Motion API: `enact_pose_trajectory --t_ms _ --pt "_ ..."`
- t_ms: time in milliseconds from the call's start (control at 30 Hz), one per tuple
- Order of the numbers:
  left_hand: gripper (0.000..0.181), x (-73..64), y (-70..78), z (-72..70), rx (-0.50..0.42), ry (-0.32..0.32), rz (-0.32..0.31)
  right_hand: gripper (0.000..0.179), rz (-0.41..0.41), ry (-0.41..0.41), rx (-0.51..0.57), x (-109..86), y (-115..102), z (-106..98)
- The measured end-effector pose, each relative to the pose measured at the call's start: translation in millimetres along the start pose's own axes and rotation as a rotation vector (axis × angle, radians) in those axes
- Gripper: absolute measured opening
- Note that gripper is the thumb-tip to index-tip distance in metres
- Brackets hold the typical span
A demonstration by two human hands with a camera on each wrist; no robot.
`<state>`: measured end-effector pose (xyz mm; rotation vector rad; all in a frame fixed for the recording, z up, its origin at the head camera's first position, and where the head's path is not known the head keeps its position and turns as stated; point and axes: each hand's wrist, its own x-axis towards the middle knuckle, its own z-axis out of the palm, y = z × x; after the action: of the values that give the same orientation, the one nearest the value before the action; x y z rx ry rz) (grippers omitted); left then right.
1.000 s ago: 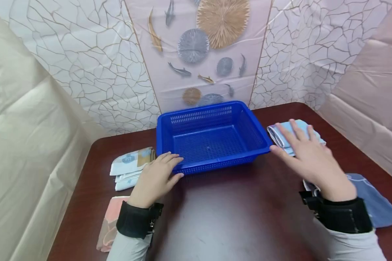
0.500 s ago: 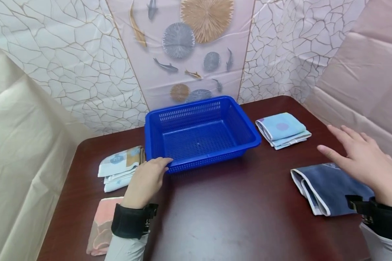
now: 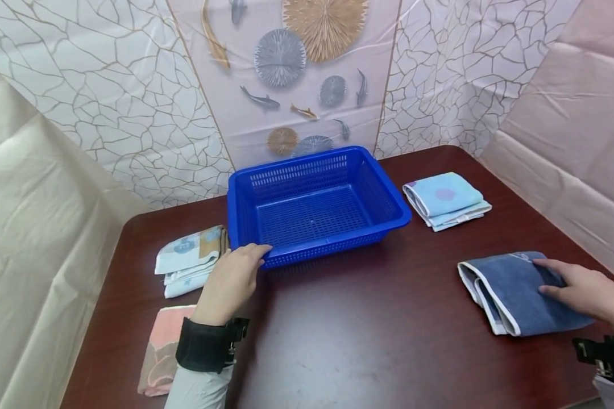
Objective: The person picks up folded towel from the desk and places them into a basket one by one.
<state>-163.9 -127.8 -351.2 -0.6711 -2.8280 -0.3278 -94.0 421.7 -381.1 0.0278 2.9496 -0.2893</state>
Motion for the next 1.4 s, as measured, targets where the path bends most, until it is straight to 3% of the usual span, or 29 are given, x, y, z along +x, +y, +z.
enact_pose_trajectory --t_ms 200,533,1400 --pt "0.028 -2.0 -0.4 -0.2 0.009 0.009 -0.021 0.054 0.009 0.056 -0.017 6.0 -11.6 12.1" --pt "0.029 -1.4 0.2 0.6 0.033 0.004 -0.05 0.054 -0.052 0.077 0.028 14.3 -39.3 19.7" --pt "0.032 0.5 2.8 9.0 0.063 0.057 -0.043 0.061 -0.105 0.028 0.12 21.5 -97.2 37.8"
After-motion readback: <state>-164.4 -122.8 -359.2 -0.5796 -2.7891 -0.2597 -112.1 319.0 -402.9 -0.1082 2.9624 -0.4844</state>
